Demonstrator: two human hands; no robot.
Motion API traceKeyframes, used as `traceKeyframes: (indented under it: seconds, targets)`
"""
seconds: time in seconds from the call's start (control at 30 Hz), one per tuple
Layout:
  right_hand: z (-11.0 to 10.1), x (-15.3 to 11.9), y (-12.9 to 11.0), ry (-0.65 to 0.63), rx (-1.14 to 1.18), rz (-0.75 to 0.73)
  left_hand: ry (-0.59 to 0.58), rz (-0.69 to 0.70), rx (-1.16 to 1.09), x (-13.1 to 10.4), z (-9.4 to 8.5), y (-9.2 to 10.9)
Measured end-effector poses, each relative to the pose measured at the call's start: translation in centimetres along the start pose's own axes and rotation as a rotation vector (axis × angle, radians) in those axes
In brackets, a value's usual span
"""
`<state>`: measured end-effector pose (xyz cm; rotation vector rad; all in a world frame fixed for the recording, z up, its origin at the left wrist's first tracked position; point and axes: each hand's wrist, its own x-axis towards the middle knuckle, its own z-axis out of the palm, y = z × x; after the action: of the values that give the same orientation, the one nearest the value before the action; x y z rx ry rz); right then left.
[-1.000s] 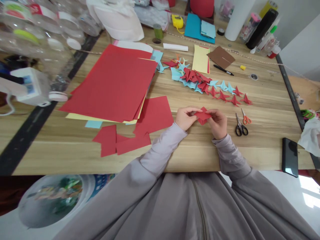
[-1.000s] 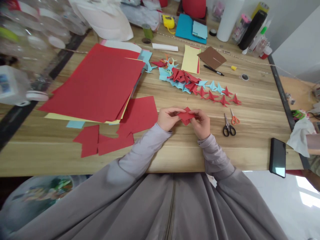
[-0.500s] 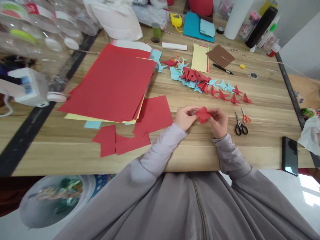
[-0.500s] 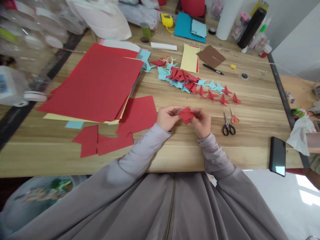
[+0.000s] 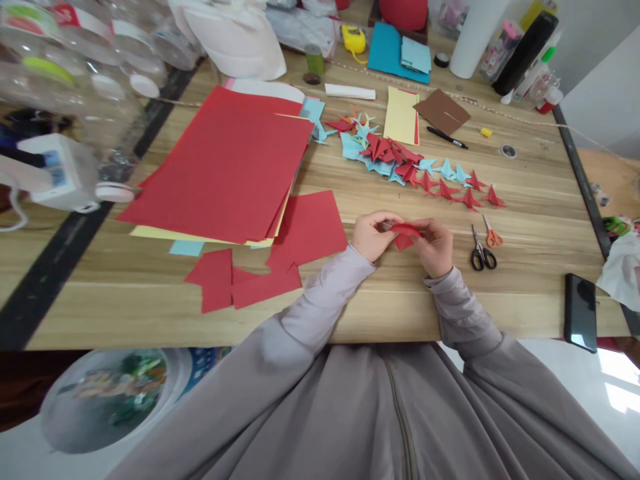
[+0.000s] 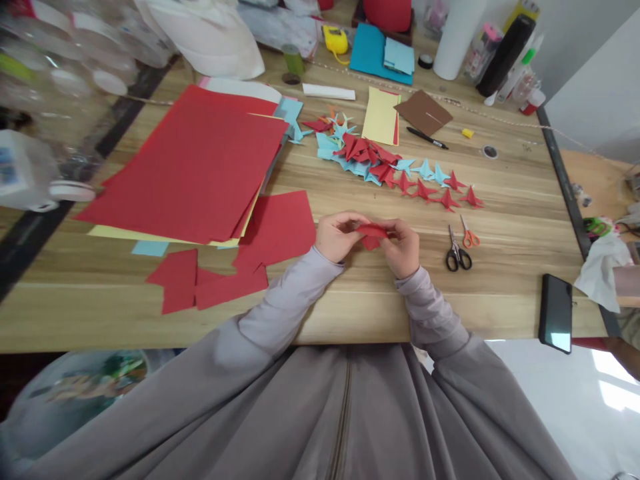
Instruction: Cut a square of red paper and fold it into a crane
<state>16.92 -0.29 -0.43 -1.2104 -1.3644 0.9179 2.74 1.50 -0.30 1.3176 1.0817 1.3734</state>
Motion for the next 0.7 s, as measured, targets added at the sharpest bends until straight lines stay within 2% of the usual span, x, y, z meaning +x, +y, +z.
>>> traceKeyframes:
  seconds: [0.23, 0.53, 0.7]
  targets:
    - [0.02, 0.01, -0.15, 0.021, 0.026, -0.001, 0.001, -0.025, -0.022, 0.08, 0.11, -0.28]
    - [-0.04, 0.06, -0.15, 0.012, 0.017, 0.029, 0.014, 0.035, 0.023, 0.15, -0.06, -0.38]
    - [-0.17, -0.02, -0.05, 0.014, -0.019, -0.014, 0.009, 0.08, 0.016, 0.24, -0.27, -0.51]
